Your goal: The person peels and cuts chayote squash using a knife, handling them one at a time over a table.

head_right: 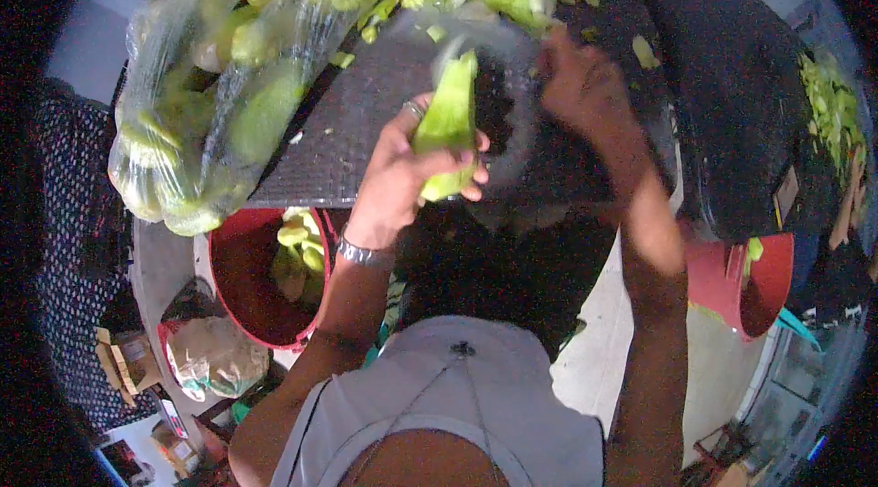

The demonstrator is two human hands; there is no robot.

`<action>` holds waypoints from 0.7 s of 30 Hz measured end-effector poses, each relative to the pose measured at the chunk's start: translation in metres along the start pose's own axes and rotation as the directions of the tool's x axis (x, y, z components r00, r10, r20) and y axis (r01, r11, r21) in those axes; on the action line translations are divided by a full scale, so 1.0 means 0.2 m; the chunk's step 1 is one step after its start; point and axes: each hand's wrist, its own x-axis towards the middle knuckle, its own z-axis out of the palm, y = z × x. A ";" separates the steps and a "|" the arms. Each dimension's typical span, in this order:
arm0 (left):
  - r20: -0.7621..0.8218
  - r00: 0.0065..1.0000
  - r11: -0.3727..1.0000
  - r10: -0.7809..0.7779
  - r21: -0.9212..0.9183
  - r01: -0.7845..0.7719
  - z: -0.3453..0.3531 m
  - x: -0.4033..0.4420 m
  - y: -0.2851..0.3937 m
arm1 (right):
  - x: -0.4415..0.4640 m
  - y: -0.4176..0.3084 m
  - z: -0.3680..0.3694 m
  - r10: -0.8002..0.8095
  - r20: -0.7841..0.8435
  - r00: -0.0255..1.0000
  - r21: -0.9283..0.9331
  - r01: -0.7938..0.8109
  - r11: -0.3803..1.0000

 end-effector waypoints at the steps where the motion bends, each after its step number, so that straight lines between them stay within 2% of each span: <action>1: -0.007 1.000 1.000 -0.020 -0.015 0.020 0.00 -0.03 0.01 | 0.03 0.09 0.04 0.059 -0.108 0.992 -0.077 -0.067 0.995; 4: -0.015 1.000 0.999 0.025 -0.021 -0.025 -0.03 0.05 0.06 | -0.01 0.04 0.04 0.056 -0.007 0.998 0.127 -0.055 0.990; 7: -0.013 1.000 0.997 -0.026 -0.068 0.025 -0.08 0.02 0.09 | 0.01 -0.02 0.02 0.141 0.172 0.975 0.172 -0.171 0.970; 9: -0.028 0.997 0.992 -0.077 -0.102 0.074 -0.18 -0.08 0.12 | 0.00 0.01 0.05 0.198 0.201 0.959 0.209 -0.240 0.948; 10: 0.027 0.997 0.995 -0.070 -0.063 0.071 -0.24 -0.17 0.16 | 0.01 0.02 0.06 0.221 0.212 0.952 0.227 -0.268 0.936; 13: 0.029 0.987 0.957 -0.155 0.251 0.143 -0.45 -0.52 0.33 | 0.00 0.01 0.02 0.282 0.208 0.937 0.217 -0.325 0.920; 14: -0.010 0.973 0.878 -0.230 0.429 0.212 -0.56 -0.65 0.37 | -0.01 0.00 0.01 0.293 0.232 0.927 0.213 -0.343 0.915; 15: -0.190 0.941 0.852 -0.279 0.403 0.334 -0.69 -0.82 0.35 | -0.02 -0.01 -0.01 0.306 0.252 0.918 0.208 -0.361 0.909; 16: -0.250 0.918 0.808 -0.309 0.441 0.391 -0.69 -0.92 0.41 | -0.03 -0.02 -0.02 0.322 0.274 0.906 0.202 -0.382 0.902; 17: -0.299 0.905 0.545 -0.301 0.725 0.421 -0.91 -1.06 0.38 | -0.04 -0.03 -0.03 0.331 0.270 0.904 0.170 -0.383 0.908; 18: -0.514 0.856 0.051 -0.061 0.855 0.517 -0.96 -1.24 0.35 | -0.03 -0.05 -0.03 0.325 0.268 0.907 0.149 -0.372 0.916; 20: -0.529 0.784 -0.254 0.325 0.750 0.611 -1.12 -1.41 0.27 | -0.04 -0.08 -0.04 0.335 0.269 0.903 0.127 -0.378 0.917; 21: -0.572 0.754 0.018 0.322 0.800 0.600 -1.02 -1.36 0.34 | -0.04 -0.08 -0.04 0.343 0.268 0.900 0.135 -0.387 0.912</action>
